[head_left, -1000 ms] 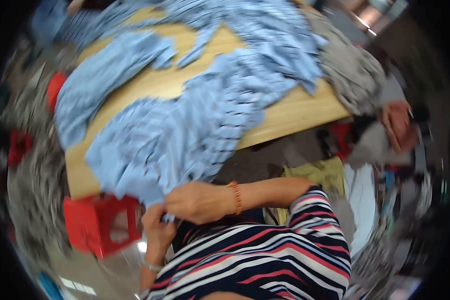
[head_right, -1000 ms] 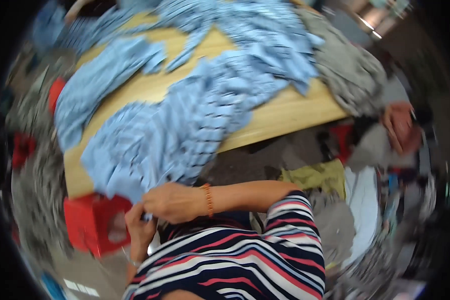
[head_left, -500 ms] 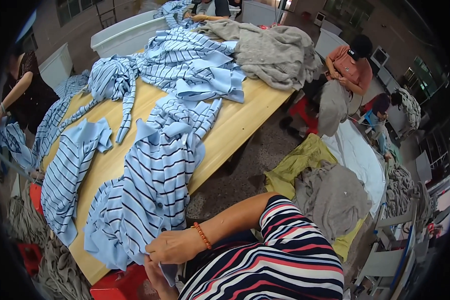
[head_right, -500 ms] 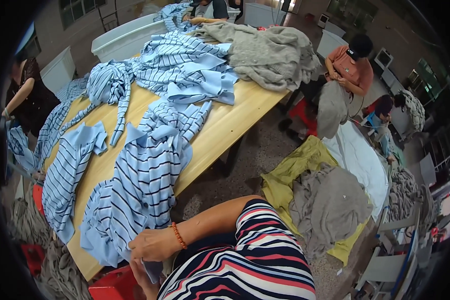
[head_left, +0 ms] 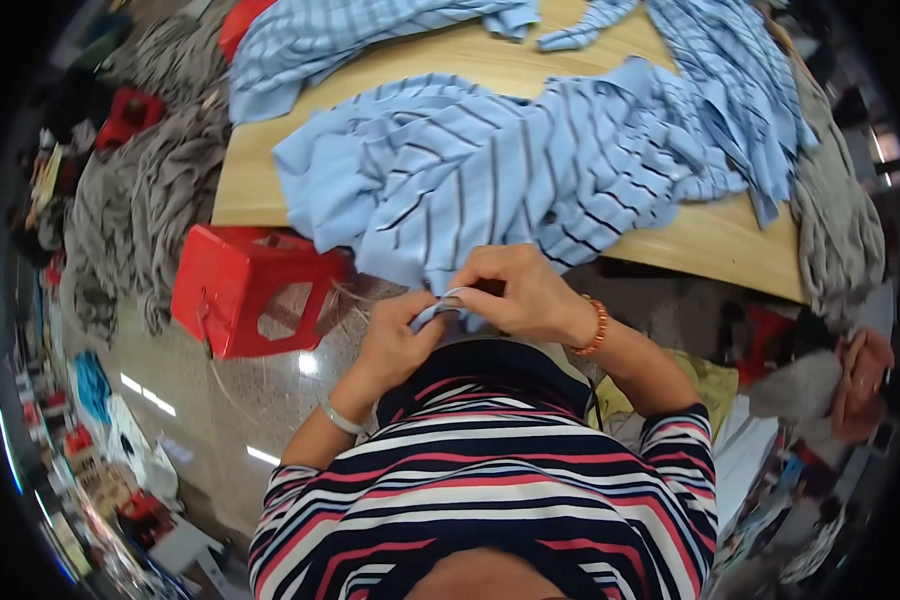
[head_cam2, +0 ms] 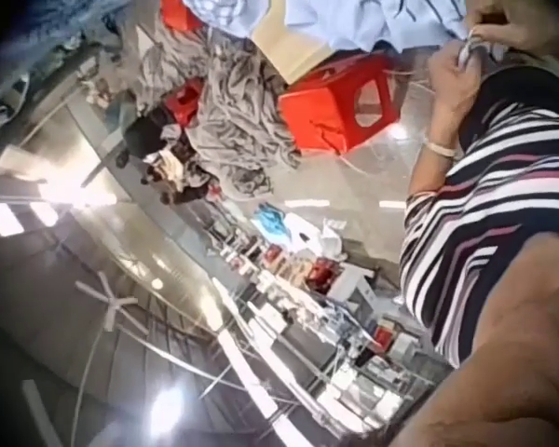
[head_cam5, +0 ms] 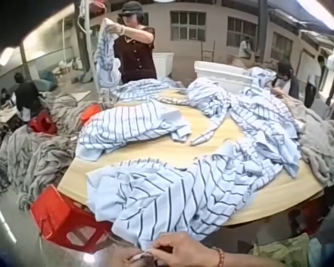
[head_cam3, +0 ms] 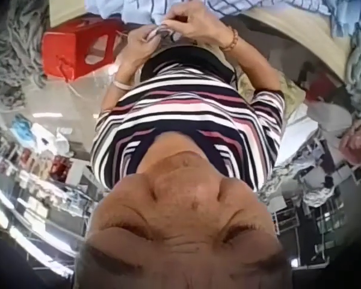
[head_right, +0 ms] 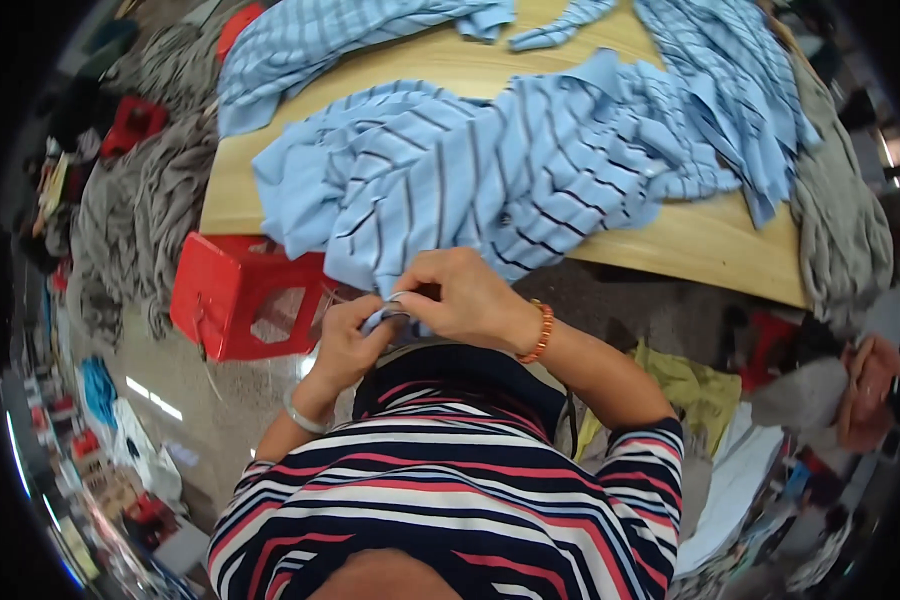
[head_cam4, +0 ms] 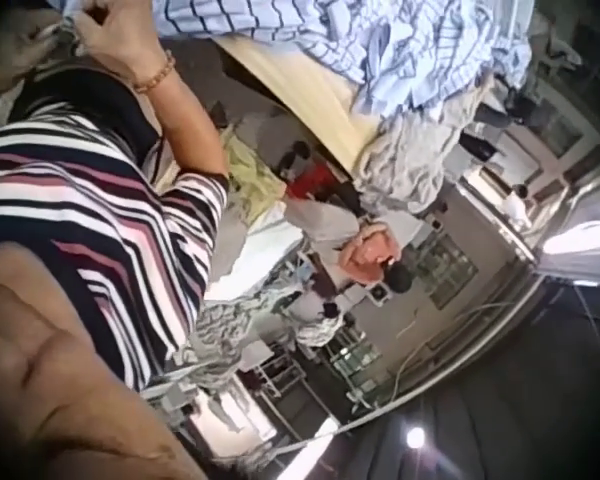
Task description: Buttoning and folding striped shirts on a work table in a garment factory.
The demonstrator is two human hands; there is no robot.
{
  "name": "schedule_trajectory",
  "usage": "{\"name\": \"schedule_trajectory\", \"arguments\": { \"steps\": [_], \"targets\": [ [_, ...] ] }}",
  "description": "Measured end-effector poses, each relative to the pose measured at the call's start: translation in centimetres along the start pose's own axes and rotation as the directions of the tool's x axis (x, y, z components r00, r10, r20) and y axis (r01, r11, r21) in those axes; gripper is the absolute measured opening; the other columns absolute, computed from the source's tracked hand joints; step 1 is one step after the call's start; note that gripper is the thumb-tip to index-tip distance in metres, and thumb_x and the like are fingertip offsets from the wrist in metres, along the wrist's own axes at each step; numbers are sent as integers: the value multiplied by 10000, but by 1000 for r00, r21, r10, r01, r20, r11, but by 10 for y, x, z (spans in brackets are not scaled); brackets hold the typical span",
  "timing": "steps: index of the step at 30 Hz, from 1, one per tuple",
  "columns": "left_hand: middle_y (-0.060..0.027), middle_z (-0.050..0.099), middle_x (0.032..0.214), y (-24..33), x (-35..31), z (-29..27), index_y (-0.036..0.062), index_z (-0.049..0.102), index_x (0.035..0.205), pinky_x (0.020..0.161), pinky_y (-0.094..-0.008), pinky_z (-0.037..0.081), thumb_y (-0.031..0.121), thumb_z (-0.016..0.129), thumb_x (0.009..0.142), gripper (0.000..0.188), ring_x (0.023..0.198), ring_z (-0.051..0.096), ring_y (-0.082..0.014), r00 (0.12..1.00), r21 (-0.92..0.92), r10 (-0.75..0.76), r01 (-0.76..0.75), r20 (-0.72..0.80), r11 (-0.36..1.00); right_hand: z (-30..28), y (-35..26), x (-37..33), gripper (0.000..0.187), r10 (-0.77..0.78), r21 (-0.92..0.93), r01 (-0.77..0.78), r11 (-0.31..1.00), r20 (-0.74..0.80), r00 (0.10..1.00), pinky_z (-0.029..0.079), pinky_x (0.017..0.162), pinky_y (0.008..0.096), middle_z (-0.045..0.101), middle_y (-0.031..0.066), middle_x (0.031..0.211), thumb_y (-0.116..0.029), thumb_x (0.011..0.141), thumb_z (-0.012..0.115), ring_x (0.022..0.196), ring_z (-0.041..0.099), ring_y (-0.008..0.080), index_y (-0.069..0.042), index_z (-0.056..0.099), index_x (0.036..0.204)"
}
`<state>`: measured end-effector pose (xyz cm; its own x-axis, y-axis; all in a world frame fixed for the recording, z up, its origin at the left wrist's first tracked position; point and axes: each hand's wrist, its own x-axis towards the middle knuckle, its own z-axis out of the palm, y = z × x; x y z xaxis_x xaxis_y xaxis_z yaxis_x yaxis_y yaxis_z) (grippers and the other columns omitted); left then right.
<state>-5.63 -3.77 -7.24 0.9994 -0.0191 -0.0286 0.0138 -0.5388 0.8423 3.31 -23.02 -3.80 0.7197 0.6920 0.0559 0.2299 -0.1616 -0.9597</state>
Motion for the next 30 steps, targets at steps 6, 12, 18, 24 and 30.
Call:
{"name": "schedule_trajectory", "arguments": {
  "steps": [6,12,18,24,30],
  "targets": [
    [-38,643,925,-4,4,15,65,596,1052,776,-292,505,205,615,917,196,802,611,-160,866,-865,-152,432,477,-256,-12,-23,2,122,61,31,-68,997,186,981,445,568,228,619,40,748,11,790,614,631,562,95,3,660,903],
    [-45,621,837,-23,5,12,67,590,950,695,-300,493,122,610,918,66,764,607,-157,924,-948,-237,263,301,-177,1,-32,-7,169,-109,-211,158,965,225,968,474,560,315,568,87,799,21,753,631,619,579,228,-35,610,911],
    [-47,658,848,-3,-10,-5,-10,647,950,678,-233,478,71,666,883,107,757,605,-106,984,-625,-169,93,-62,775,24,-29,-6,169,-345,-475,356,805,113,932,488,584,353,535,101,828,-28,758,626,714,599,263,-32,564,915],
    [-14,648,836,-8,-12,-5,-25,662,923,674,-207,441,79,673,889,110,747,561,-65,983,-712,-124,-8,-133,703,31,-30,-6,237,-422,-611,398,685,113,900,494,599,315,531,109,831,-86,785,555,726,597,244,23,551,995],
    [11,642,787,0,-6,-9,-16,673,900,643,-200,438,104,674,891,120,717,546,-45,979,-486,-71,-31,-190,873,30,-26,-7,264,-426,-685,366,630,89,900,487,588,306,538,103,810,-110,790,544,702,593,228,25,546,1016]
  ]
}}
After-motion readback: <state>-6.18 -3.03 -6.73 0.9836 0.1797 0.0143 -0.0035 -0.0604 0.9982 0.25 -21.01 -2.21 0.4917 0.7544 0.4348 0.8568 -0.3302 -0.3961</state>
